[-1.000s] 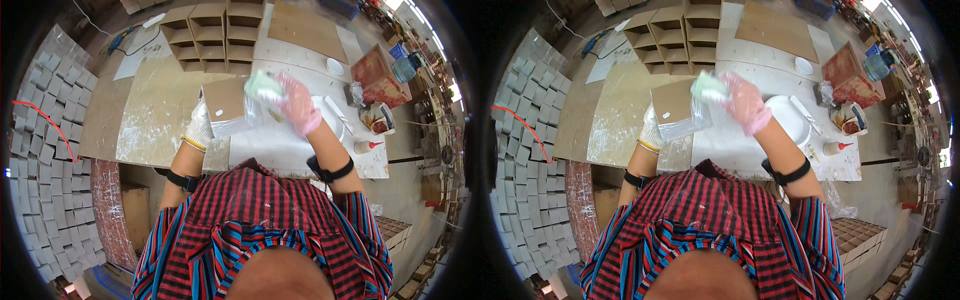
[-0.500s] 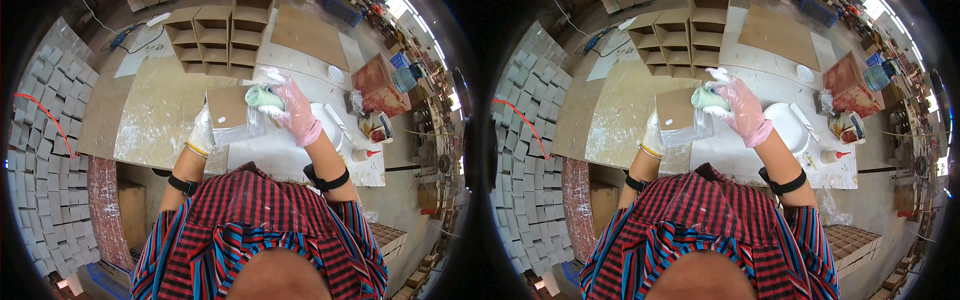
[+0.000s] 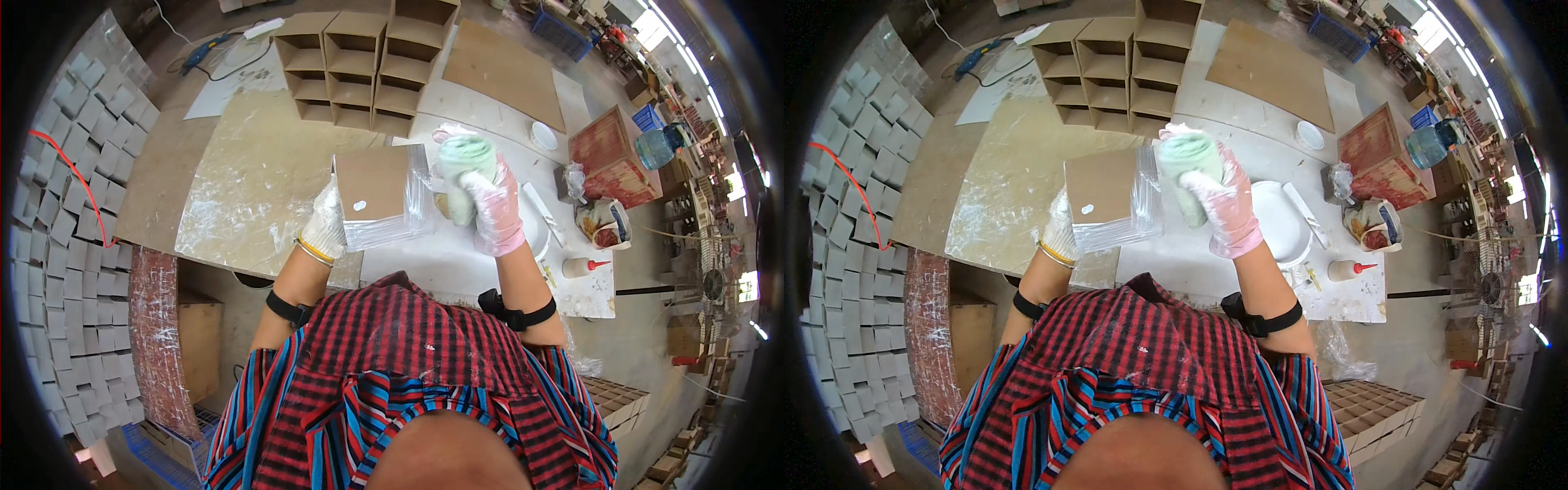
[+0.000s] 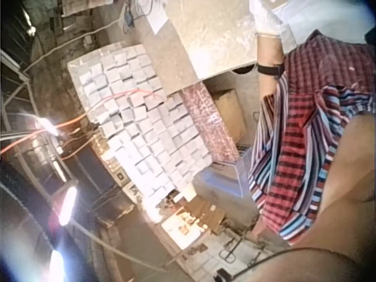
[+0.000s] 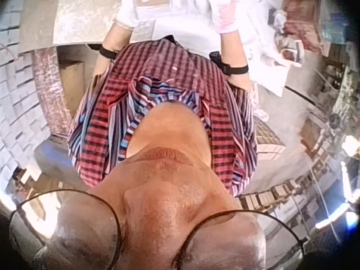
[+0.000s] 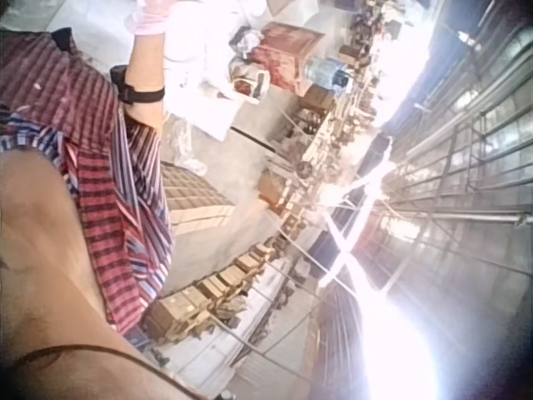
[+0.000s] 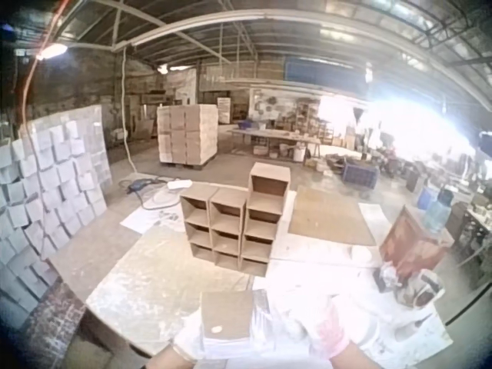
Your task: Applying a white liquid finish to a small wooden box using a sponge.
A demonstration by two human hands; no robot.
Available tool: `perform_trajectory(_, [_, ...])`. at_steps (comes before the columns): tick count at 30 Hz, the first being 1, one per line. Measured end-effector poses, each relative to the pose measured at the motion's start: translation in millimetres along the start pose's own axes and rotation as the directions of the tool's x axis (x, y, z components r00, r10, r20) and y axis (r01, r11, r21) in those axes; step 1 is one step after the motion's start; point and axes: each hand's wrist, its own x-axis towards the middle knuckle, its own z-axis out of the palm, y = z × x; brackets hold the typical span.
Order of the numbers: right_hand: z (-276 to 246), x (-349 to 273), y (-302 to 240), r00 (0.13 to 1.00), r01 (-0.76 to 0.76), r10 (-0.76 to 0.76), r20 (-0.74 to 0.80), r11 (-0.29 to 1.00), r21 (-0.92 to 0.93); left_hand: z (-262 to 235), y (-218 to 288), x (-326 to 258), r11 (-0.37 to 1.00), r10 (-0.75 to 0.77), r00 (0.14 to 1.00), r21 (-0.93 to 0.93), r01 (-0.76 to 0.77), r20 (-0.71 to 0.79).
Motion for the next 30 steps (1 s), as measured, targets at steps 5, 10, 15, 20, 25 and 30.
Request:
perform_trajectory(5, [-19.9, -11.7, 10.3, 0.953, -0.22, 0.302, -0.019, 0.736, 0.641, 32.6, -1.1, -9.7, 0.898, 0.163, 0.98, 0.428, -0.099, -0.116])
perform_trajectory(10, [-14.4, -8.7, 5.1, 0.982, -0.179, 0.161, 0.094, 0.672, 0.719, 5.5, 1.2, -1.1, 0.934, -0.047, 0.963, -0.33, 0.137, 0.266])
perform_trajectory(15, [-20.1, -10.7, 12.8, 0.958, -0.228, 0.283, 0.039, 0.673, 0.704, 12.6, 1.5, -2.8, 0.949, -0.025, 0.966, -0.297, 0.104, 0.258])
perform_trajectory(20, [-14.5, -10.9, -8.8, 0.991, -0.125, 0.126, -0.045, 0.992, 0.032, 64.6, 3.4, -8.9, 0.979, 0.054, 0.901, 0.201, 0.037, -0.43])
perform_trajectory(25, [-1.5, -11.2, -3.3, 0.834, 0.535, -0.235, 0.5, 0.568, -0.626, 2.2, -8.8, 14.6, 0.994, 0.003, 0.978, 0.112, 0.02, -0.206])
perform_trajectory(30, [9.6, 14.2, -15.4, 0.923, 0.377, -0.133, 0.361, 0.497, -0.781, 36.8, -4.4, 1.7, 0.958, -0.052, 0.918, 0.24, 0.157, -0.393])
